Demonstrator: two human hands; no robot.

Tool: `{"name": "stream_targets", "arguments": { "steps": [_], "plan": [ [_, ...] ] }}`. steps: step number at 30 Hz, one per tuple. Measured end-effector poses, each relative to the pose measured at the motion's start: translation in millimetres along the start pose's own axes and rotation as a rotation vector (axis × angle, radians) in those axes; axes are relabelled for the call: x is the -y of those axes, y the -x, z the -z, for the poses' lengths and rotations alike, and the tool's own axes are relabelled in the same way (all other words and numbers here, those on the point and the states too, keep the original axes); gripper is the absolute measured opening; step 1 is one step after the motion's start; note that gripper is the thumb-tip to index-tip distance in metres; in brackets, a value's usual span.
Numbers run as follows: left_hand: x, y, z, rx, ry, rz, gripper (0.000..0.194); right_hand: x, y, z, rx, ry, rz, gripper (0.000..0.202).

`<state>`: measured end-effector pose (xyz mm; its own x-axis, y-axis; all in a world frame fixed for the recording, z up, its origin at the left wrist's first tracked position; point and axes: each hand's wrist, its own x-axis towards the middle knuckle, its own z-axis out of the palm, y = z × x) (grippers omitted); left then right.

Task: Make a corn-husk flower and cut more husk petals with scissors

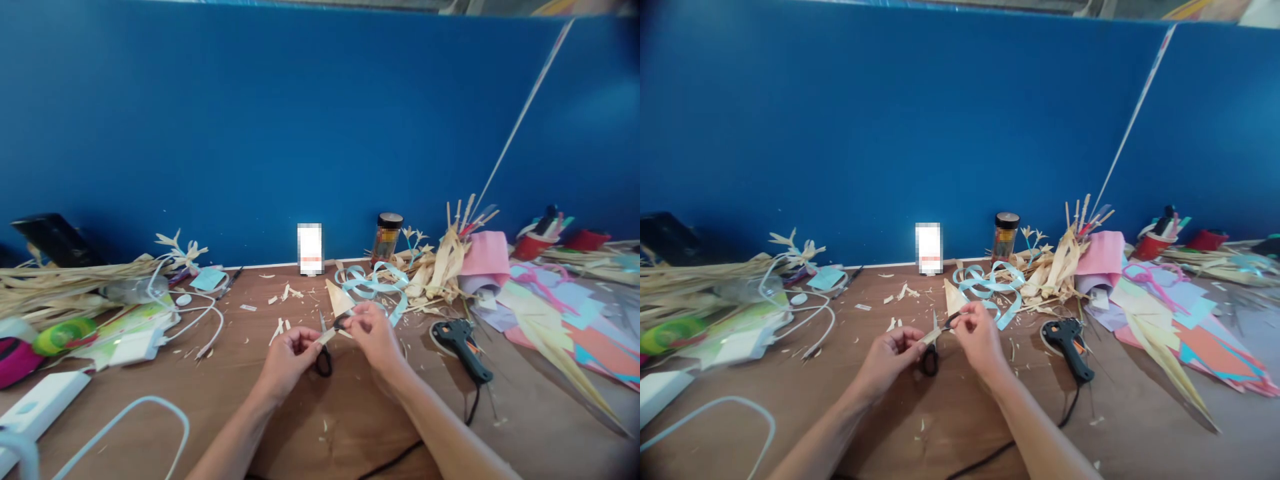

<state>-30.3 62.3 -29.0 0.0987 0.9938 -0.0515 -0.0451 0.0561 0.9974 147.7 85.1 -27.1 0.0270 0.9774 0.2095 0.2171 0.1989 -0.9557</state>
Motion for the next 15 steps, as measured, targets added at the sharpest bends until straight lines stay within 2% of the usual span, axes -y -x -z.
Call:
{"name": "stream_targets", "arguments": {
  "steps": [2,3,5,7,11,13,15],
  "plan": [
    [-1.1,-1.0,1.1,-0.057,0.041,0.012,0.034,-3.2,-4.0,2.3,-0.073,-0.084,-0.057,0.019],
    [-1.2,-1.2,1.0,-0.064,0.061,0.025,0.037,-3.6,-3.9,1.2,-0.041,-0.146,-0.081,0.02],
    [-0.2,-1.0,-0.5,-0.034,0.083,0.047,0.041,-1.9,0.3,-4.7,0.112,-0.23,-0.098,0.022],
    [1.7,0.0,-3.2,0.019,0.083,0.052,0.04,2.8,7.4,-12.3,0.228,-0.214,-0.054,0.022],
    [3.6,2.9,-8.7,0.081,0.015,-0.002,0.028,12.2,16.8,-18.6,0.216,-0.063,0.059,0.016],
    [3.0,2.8,-8.9,0.03,-0.036,-0.06,0.022,13.8,17.6,-17.5,0.171,0.01,0.085,0.018],
    [2.2,0.7,-6.2,-0.114,-0.074,-0.142,0.018,13.0,18.6,-17.1,0.131,0.103,0.104,0.017]
  ]
}}
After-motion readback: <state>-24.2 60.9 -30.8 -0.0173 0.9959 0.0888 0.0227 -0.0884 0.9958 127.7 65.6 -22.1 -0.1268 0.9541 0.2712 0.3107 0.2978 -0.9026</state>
